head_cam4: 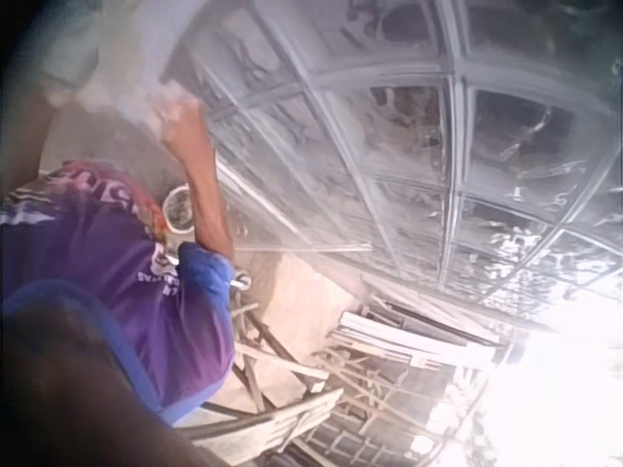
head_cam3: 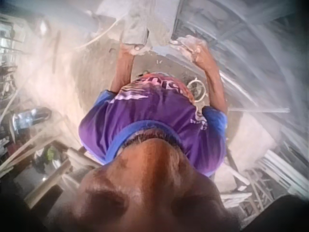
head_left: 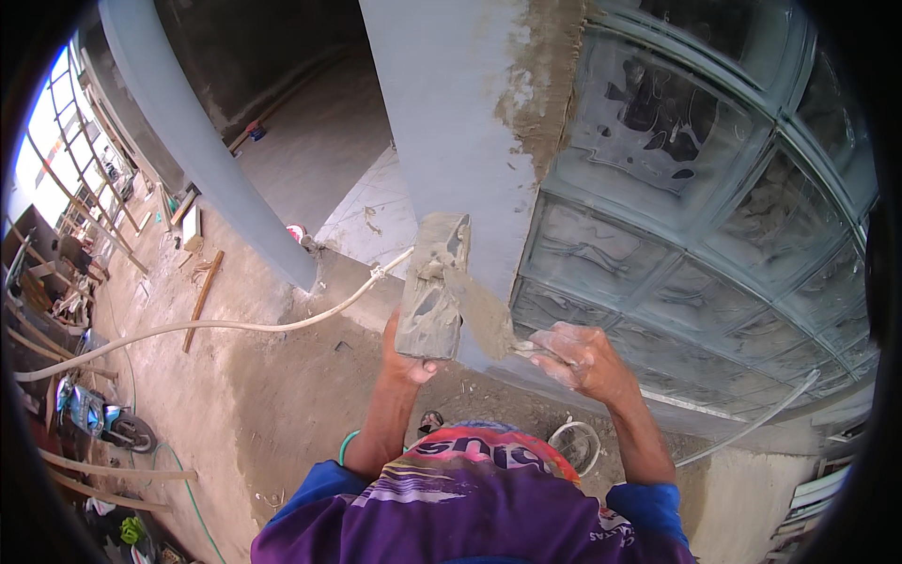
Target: The person uses a trowel to apply and smooth plaster onto the edge of a pillar and a wall section next to glass blocks, repeatedly taking plaster from a hand board.
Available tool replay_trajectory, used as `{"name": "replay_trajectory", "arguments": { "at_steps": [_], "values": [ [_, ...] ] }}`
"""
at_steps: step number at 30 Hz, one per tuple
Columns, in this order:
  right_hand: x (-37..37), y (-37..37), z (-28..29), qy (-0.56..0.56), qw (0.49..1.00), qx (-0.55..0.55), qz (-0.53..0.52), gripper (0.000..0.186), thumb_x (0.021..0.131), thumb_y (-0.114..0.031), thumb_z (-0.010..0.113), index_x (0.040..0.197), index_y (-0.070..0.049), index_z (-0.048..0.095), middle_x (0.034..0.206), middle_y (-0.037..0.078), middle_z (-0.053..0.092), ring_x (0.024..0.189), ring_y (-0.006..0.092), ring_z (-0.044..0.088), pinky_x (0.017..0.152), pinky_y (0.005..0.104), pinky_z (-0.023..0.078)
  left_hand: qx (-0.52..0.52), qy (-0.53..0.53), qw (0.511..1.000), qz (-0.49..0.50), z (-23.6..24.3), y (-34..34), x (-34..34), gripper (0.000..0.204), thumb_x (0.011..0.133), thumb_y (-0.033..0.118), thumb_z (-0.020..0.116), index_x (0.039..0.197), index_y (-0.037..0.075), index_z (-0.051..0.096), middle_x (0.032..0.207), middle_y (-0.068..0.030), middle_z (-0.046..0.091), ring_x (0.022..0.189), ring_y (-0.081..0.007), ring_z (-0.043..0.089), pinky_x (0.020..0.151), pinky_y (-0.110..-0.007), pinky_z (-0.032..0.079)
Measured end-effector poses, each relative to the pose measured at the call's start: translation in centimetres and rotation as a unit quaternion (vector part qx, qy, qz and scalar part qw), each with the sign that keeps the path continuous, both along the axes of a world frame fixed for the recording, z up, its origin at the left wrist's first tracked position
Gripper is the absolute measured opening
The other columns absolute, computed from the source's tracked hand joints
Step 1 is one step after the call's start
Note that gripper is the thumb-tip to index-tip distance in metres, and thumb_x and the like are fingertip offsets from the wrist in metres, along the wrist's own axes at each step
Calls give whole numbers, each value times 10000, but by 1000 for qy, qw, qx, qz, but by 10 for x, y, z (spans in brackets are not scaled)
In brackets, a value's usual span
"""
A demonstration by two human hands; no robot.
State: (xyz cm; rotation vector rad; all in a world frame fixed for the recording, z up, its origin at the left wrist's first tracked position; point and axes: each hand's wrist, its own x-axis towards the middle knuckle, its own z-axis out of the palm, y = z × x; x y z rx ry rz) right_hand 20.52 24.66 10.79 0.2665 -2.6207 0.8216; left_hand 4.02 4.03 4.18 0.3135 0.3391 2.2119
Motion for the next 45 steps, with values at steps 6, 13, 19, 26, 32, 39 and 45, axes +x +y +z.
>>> {"name": "replay_trajectory", "arguments": {
  "at_steps": [6, 13, 19, 26, 32, 39, 45],
  "values": [
    [45, 45, -21, -95, 995, -27, -3, 288, 712, -169, 747, 930, -5, 654, 780, 128, 638, 668, 270, 624, 585, 345, 480, -84, 84, 978, 171, 2, -5, 8, 458, 897, 359, 438, 1143, -21, 504, 876, -176, 623, 550, -189, 608, 273, -233, 420],
    [74, 41, -40, -191, 914, -357, -32, 372, 719, -160, 775, 1017, -17, 604, 752, 65, 634, 648, 128, 590, 596, 301, 471, -200, 105, 935, 271, 11, -3, 27, 369, 895, 331, 439, 1057, 10, 524, 775, -105, 620, 449, -169, 568, 259, -243, 392],
    [94, 3, -85, -244, 813, -505, -159, 312, 791, -148, 719, 1025, -12, 564, 722, 54, 592, 571, 107, 543, 536, 272, 453, -228, 138, 898, 350, 21, 6, 37, 264, 887, 261, 481, 974, 23, 552, 741, -99, 620, 421, -173, 560, 273, -258, 399],
    [95, 18, -29, -108, 976, -142, -125, 347, 824, -252, 658, 1057, -13, 562, 896, 150, 635, 774, 322, 614, 647, 395, 482, -248, 208, 859, 396, 26, 23, 37, 219, 899, 193, 483, 990, 10, 563, 781, -71, 614, 563, -129, 598, 419, -254, 475],
    [93, 42, 32, -30, 980, 84, -176, 319, 800, -223, 653, 1041, -32, 569, 871, 121, 600, 824, 310, 606, 628, 414, 468, -268, 252, 855, 366, 37, 22, 51, 222, 913, 160, 495, 1040, 0, 581, 844, -42, 627, 682, -101, 614, 571, -234, 506],
    [73, 46, 65, -8, 980, 154, -126, 289, 801, -204, 652, 1008, -23, 564, 849, 113, 594, 781, 307, 608, 601, 419, 462, -319, 291, 839, 332, 29, 18, 55, 276, 968, 181, 433, 1086, -15, 587, 904, -28, 623, 785, -80, 567, 688, -233, 474],
    [76, 51, 55, -84, 984, 148, -46, 295, 799, -226, 662, 991, -23, 568, 830, 126, 597, 756, 320, 614, 593, 441, 459, -390, 349, 766, 375, 21, 22, 49, 290, 968, 172, 412, 1066, -27, 599, 891, -43, 621, 793, -88, 559, 704, -245, 462]
  ]
}}
